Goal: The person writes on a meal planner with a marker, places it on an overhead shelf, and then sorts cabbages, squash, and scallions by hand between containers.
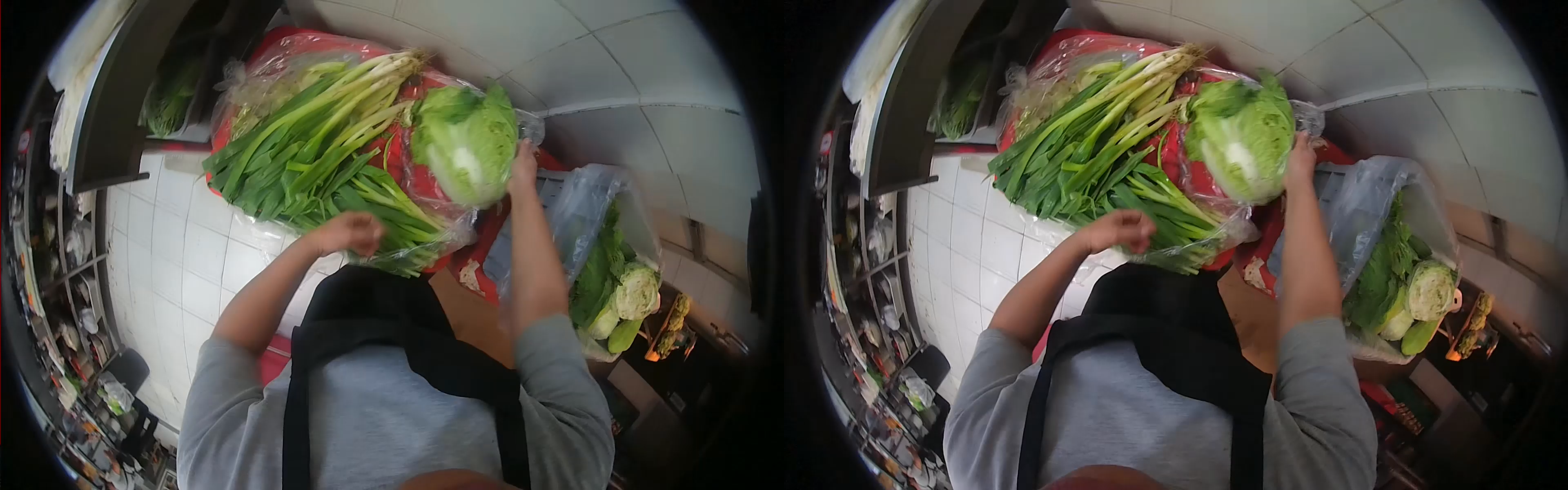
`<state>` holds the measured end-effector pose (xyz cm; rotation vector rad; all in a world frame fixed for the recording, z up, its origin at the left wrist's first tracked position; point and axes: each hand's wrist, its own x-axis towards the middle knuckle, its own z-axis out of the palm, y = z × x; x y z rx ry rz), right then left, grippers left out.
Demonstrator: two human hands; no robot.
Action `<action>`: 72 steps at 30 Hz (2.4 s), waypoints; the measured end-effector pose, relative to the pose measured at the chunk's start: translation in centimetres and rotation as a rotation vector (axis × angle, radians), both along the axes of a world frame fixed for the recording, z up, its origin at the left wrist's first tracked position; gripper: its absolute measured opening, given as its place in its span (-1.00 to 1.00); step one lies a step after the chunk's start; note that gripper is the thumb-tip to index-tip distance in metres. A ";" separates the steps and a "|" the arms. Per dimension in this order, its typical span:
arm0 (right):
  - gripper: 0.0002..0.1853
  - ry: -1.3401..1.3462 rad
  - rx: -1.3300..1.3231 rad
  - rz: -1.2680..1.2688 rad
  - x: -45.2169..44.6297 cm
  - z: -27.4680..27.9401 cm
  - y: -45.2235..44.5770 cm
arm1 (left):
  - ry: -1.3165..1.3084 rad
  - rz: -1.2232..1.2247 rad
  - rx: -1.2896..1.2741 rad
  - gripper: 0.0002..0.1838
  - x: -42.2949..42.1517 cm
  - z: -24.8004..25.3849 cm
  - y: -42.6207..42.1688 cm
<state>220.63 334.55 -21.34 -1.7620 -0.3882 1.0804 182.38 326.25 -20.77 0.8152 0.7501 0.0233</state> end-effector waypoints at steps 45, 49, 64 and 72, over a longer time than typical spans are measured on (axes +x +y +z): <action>-0.10 -0.847 0.091 0.249 -13.5 4.7 -9.6 | 0.598 -0.443 1.278 -0.43 7.8 9.0 14.2; -0.49 -0.835 0.338 0.652 -12.1 7.0 -2.6 | 0.557 0.218 1.279 -0.48 8.2 6.5 6.8; -0.88 -0.483 0.138 0.810 0.1 -4.8 10.8 | 0.524 0.012 1.511 -0.16 5.9 2.1 2.9; -0.59 0.135 -0.167 0.386 1.5 -2.8 6.6 | 0.788 -0.262 1.220 -0.35 9.4 9.5 9.5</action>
